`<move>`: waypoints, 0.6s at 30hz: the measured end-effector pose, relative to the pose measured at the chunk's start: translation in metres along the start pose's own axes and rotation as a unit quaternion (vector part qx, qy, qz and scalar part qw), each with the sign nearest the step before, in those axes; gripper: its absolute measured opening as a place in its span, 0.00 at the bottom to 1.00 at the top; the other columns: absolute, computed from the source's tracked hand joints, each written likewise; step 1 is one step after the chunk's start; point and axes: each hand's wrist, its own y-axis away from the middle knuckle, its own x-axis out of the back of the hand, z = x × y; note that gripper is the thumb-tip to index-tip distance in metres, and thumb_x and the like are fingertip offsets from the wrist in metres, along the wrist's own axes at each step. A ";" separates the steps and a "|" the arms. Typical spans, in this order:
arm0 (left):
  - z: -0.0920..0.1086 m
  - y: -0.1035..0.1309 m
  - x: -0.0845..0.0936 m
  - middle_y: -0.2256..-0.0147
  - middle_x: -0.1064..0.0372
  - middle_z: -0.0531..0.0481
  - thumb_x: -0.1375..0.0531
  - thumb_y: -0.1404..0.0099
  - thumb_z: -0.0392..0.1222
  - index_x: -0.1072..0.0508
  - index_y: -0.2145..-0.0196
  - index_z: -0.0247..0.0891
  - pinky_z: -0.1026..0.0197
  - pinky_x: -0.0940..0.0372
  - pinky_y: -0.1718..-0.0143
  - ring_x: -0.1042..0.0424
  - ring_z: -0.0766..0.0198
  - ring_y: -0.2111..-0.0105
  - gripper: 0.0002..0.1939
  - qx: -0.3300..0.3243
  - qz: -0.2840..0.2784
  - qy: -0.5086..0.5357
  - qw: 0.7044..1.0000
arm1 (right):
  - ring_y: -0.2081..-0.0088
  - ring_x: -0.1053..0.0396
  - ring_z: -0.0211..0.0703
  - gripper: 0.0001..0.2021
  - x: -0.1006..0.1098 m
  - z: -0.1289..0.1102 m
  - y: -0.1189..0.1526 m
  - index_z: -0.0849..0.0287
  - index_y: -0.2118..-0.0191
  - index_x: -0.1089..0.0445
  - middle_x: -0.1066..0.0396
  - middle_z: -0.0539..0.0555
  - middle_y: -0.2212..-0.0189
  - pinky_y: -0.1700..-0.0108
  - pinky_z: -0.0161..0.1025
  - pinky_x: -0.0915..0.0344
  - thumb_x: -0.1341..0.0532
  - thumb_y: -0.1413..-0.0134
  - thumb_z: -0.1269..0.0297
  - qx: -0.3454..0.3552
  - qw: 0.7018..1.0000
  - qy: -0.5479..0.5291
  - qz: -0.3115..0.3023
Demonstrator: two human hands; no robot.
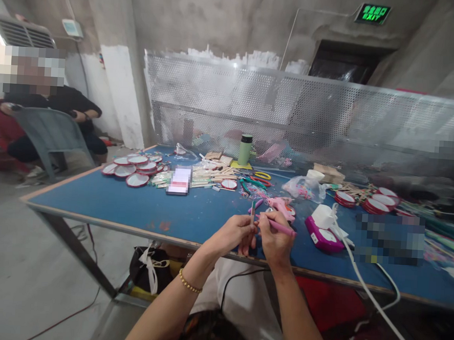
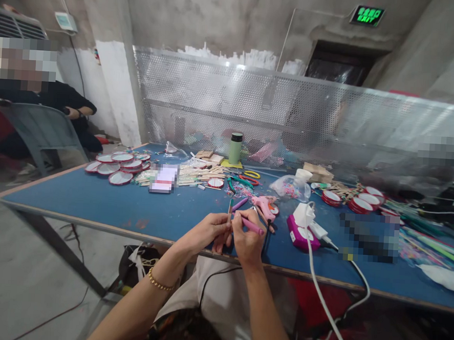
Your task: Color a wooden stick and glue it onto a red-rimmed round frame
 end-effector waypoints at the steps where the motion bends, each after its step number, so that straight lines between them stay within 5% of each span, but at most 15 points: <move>1: 0.000 0.000 0.000 0.83 0.36 0.54 0.45 0.36 0.56 0.37 0.73 0.36 0.69 0.44 0.87 0.37 0.70 0.88 0.20 0.000 0.000 0.001 1.000 | 0.76 0.34 0.39 0.10 0.000 -0.001 0.000 0.57 0.74 0.33 0.32 0.48 0.79 0.73 0.37 0.36 0.41 0.42 0.62 0.004 1.000 0.002 -0.004; 18: -0.002 -0.001 0.000 0.82 0.36 0.54 0.44 0.38 0.55 0.36 0.72 0.36 0.69 0.43 0.86 0.37 0.70 0.87 0.18 0.006 0.009 -0.001 1.000 | 0.76 0.34 0.39 0.10 0.001 -0.010 -0.005 0.56 0.74 0.32 0.31 0.48 0.79 0.71 0.37 0.36 0.43 0.42 0.64 0.062 0.998 0.026 -0.023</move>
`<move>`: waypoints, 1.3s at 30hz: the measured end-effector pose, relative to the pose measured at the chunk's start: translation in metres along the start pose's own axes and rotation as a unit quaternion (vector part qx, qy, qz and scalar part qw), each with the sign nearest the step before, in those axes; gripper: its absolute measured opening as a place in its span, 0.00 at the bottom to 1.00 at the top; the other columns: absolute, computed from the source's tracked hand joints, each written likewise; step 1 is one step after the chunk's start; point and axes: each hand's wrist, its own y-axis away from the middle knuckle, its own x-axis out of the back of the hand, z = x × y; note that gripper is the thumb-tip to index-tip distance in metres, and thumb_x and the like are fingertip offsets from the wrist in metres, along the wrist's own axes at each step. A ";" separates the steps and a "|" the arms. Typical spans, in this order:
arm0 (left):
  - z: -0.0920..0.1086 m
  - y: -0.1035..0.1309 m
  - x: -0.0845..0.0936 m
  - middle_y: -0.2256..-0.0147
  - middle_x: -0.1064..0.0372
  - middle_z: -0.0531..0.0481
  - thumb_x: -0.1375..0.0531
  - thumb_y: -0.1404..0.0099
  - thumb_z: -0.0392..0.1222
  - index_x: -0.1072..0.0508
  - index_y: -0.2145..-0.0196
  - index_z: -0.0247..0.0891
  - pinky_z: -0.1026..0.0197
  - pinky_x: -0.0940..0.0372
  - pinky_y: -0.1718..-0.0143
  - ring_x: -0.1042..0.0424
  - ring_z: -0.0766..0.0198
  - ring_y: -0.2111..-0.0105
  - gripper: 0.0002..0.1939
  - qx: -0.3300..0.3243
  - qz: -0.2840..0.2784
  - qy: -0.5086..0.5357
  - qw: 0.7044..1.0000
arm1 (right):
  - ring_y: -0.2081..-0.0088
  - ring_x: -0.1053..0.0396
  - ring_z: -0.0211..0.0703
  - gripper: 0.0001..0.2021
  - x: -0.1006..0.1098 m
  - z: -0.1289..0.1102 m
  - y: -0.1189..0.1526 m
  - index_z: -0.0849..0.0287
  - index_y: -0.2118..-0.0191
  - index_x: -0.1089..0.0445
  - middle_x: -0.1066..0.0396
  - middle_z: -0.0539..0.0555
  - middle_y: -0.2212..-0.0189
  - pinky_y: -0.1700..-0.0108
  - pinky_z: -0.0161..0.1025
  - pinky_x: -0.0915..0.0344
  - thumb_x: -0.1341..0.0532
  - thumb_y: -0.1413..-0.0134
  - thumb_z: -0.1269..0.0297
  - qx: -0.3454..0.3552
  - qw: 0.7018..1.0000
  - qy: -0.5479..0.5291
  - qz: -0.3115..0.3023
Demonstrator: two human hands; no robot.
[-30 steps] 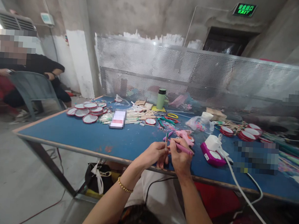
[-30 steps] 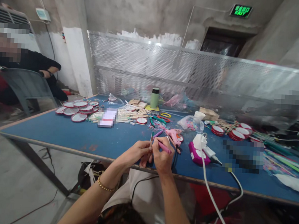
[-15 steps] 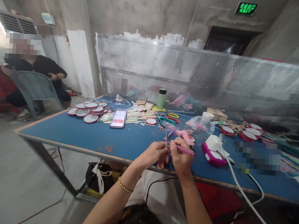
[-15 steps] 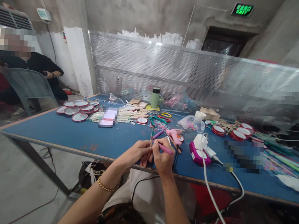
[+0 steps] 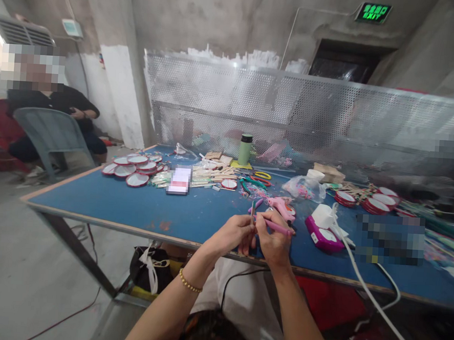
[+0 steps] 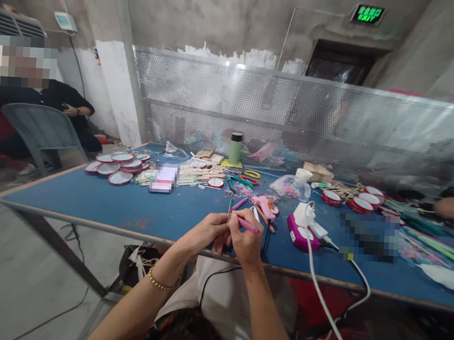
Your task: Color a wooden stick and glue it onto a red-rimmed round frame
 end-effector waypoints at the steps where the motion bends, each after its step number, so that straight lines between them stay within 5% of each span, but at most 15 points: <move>1: 0.000 0.000 0.000 0.82 0.36 0.54 0.44 0.38 0.55 0.36 0.72 0.35 0.69 0.43 0.86 0.37 0.70 0.87 0.18 0.000 0.000 -0.001 1.000 | 0.76 0.34 0.39 0.10 0.000 0.000 0.000 0.56 0.74 0.32 0.31 0.48 0.79 0.71 0.37 0.36 0.43 0.41 0.64 -0.001 1.000 0.000 -0.001; 39: 0.001 0.001 -0.001 0.81 0.35 0.53 0.45 0.37 0.53 0.36 0.72 0.35 0.69 0.43 0.87 0.36 0.70 0.87 0.17 0.010 0.003 0.001 1.000 | 0.76 0.35 0.38 0.11 -0.001 0.004 0.002 0.57 0.75 0.34 0.33 0.48 0.80 0.70 0.36 0.37 0.43 0.42 0.65 0.006 1.000 0.022 0.015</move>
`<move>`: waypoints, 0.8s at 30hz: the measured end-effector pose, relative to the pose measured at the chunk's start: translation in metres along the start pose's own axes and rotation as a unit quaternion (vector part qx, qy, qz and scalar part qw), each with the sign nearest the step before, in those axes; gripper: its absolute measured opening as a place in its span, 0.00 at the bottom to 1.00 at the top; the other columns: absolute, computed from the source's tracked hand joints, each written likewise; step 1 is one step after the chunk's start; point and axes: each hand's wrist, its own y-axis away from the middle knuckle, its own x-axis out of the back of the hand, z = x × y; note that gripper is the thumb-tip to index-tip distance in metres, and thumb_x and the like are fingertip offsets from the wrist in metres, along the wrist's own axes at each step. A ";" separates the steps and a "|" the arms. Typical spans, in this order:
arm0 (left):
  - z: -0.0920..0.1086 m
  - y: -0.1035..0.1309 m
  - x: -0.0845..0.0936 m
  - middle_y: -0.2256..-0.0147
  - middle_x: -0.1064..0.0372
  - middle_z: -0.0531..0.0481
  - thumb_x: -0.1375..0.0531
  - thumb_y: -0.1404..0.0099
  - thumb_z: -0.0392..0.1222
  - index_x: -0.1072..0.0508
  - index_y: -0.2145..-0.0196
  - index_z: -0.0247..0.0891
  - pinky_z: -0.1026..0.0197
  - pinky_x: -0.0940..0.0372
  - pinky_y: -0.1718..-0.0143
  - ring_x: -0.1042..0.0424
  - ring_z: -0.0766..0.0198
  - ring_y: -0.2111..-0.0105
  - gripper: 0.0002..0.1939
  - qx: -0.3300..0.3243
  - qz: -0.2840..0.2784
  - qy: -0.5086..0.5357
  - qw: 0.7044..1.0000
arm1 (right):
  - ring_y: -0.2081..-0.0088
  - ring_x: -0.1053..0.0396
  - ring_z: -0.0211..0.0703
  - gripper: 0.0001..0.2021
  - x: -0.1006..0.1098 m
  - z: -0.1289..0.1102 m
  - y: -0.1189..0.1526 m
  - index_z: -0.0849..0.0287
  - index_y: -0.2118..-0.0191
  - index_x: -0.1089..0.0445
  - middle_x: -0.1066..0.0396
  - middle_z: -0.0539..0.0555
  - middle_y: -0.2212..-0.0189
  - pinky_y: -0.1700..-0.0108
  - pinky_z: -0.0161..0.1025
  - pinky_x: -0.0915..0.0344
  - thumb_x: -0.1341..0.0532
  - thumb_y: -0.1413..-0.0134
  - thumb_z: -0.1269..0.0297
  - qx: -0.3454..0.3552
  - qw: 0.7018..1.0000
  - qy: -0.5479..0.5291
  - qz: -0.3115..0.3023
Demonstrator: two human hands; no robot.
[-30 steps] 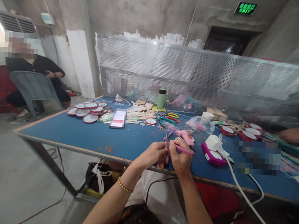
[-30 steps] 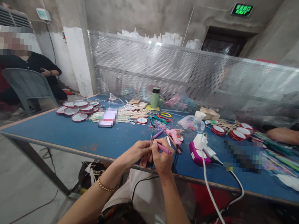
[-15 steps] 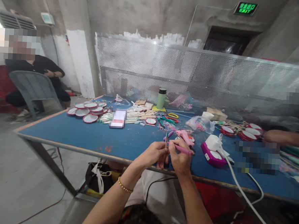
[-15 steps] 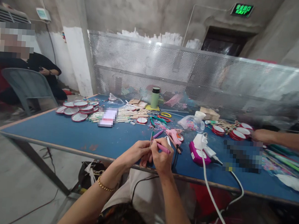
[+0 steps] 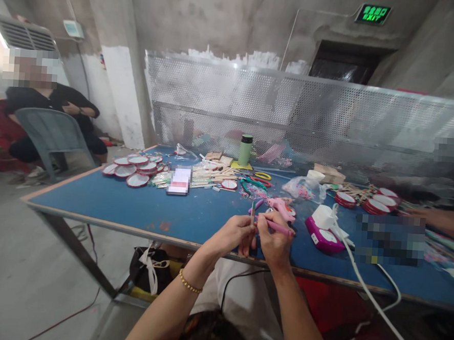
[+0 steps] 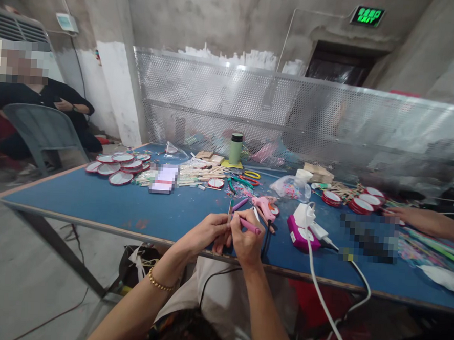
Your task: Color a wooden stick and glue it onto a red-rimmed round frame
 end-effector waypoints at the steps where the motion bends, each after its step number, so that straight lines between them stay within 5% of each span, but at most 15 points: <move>1: 0.000 0.000 0.000 0.81 0.35 0.53 0.45 0.37 0.53 0.36 0.72 0.35 0.69 0.43 0.87 0.36 0.70 0.87 0.16 0.001 0.001 0.001 1.000 | 0.76 0.35 0.38 0.11 0.000 -0.001 0.000 0.57 0.75 0.34 0.33 0.47 0.80 0.71 0.36 0.37 0.43 0.42 0.66 0.004 1.000 0.002 -0.001; 24: 0.002 0.000 0.000 0.83 0.35 0.54 0.44 0.39 0.56 0.37 0.72 0.36 0.69 0.44 0.87 0.37 0.70 0.88 0.18 -0.006 -0.003 0.009 1.000 | 0.76 0.34 0.38 0.11 -0.001 0.001 0.001 0.57 0.75 0.34 0.33 0.48 0.80 0.71 0.36 0.36 0.43 0.42 0.64 -0.027 0.999 -0.017 0.003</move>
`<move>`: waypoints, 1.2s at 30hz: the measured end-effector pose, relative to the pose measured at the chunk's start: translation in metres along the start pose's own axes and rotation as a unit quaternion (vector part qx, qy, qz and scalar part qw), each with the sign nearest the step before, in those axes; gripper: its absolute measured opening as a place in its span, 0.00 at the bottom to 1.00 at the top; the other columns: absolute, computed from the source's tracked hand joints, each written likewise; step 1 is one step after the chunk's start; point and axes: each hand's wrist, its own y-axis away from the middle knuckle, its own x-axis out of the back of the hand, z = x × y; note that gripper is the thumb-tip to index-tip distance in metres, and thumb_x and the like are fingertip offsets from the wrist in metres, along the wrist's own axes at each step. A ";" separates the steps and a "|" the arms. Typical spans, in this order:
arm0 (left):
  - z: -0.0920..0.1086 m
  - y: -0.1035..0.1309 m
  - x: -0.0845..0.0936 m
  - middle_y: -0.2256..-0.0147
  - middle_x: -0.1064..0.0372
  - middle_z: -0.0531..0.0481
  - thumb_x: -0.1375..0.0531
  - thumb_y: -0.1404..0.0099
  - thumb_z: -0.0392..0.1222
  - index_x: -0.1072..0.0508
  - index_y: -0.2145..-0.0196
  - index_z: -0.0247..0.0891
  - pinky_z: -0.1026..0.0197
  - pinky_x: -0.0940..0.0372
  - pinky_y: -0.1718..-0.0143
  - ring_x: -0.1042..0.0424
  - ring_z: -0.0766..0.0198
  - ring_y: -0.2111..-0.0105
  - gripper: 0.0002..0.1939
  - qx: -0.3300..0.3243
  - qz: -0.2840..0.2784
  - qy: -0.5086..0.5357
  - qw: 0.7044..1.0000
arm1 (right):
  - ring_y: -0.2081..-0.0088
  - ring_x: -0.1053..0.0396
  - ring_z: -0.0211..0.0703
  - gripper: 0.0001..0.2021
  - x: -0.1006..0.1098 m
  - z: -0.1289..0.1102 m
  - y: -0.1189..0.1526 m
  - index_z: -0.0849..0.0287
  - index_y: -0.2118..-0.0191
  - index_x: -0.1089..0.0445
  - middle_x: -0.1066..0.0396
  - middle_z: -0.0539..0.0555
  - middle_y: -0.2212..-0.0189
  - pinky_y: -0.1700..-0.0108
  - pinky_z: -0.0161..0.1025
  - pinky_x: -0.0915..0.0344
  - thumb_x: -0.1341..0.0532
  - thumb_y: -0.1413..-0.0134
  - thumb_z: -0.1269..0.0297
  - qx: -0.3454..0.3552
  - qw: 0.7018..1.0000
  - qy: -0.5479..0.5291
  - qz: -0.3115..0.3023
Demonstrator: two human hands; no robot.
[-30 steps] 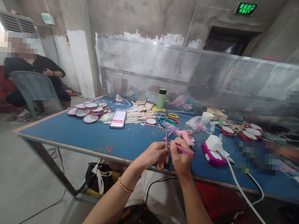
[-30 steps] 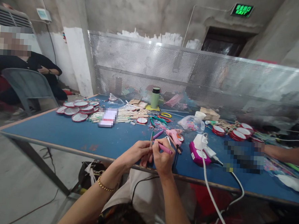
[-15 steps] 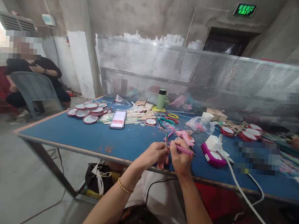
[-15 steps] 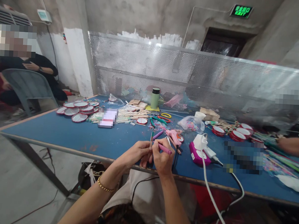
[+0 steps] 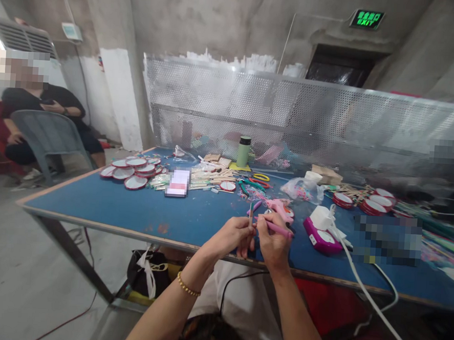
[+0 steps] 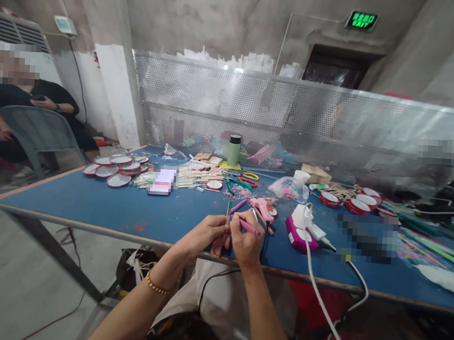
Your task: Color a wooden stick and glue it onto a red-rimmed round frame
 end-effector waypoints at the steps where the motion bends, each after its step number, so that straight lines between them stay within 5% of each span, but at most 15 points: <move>1: 0.000 0.000 0.000 0.83 0.35 0.54 0.44 0.39 0.56 0.37 0.72 0.36 0.69 0.44 0.87 0.37 0.70 0.88 0.18 0.000 0.000 0.000 1.000 | 0.76 0.34 0.38 0.10 0.000 0.000 0.000 0.57 0.74 0.33 0.32 0.48 0.79 0.71 0.36 0.36 0.43 0.41 0.64 0.003 1.000 -0.002 -0.004; 9: -0.004 -0.002 0.001 0.82 0.35 0.53 0.42 0.41 0.56 0.36 0.72 0.36 0.69 0.44 0.88 0.36 0.69 0.88 0.19 0.004 0.000 0.000 1.000 | 0.76 0.34 0.38 0.10 -0.001 -0.003 -0.001 0.57 0.75 0.33 0.32 0.48 0.79 0.71 0.36 0.36 0.42 0.43 0.65 0.020 1.000 -0.005 -0.007; 14: -0.006 -0.002 0.003 0.80 0.32 0.52 0.42 0.42 0.54 0.35 0.70 0.36 0.69 0.45 0.88 0.37 0.69 0.88 0.17 0.007 0.013 0.040 0.999 | 0.80 0.35 0.37 0.10 -0.002 0.001 0.002 0.58 0.73 0.32 0.31 0.48 0.81 0.76 0.35 0.37 0.41 0.43 0.61 -0.086 0.991 -0.067 0.074; 19: -0.003 -0.002 0.002 0.81 0.33 0.52 0.43 0.41 0.52 0.33 0.67 0.33 0.70 0.52 0.89 0.43 0.73 0.90 0.17 0.001 0.042 0.041 0.998 | 0.84 0.38 0.35 0.11 -0.004 0.001 -0.001 0.59 0.74 0.32 0.34 0.46 0.84 0.81 0.33 0.40 0.38 0.46 0.58 -0.153 0.979 -0.115 0.073; 36: -0.008 0.000 0.001 0.81 0.34 0.55 0.43 0.39 0.59 0.35 0.66 0.35 0.70 0.53 0.88 0.44 0.74 0.90 0.21 -0.015 0.048 0.013 0.999 | 0.79 0.35 0.39 0.12 -0.005 0.010 0.004 0.57 0.75 0.32 0.32 0.48 0.82 0.76 0.37 0.37 0.40 0.43 0.59 -0.081 0.994 -0.052 0.056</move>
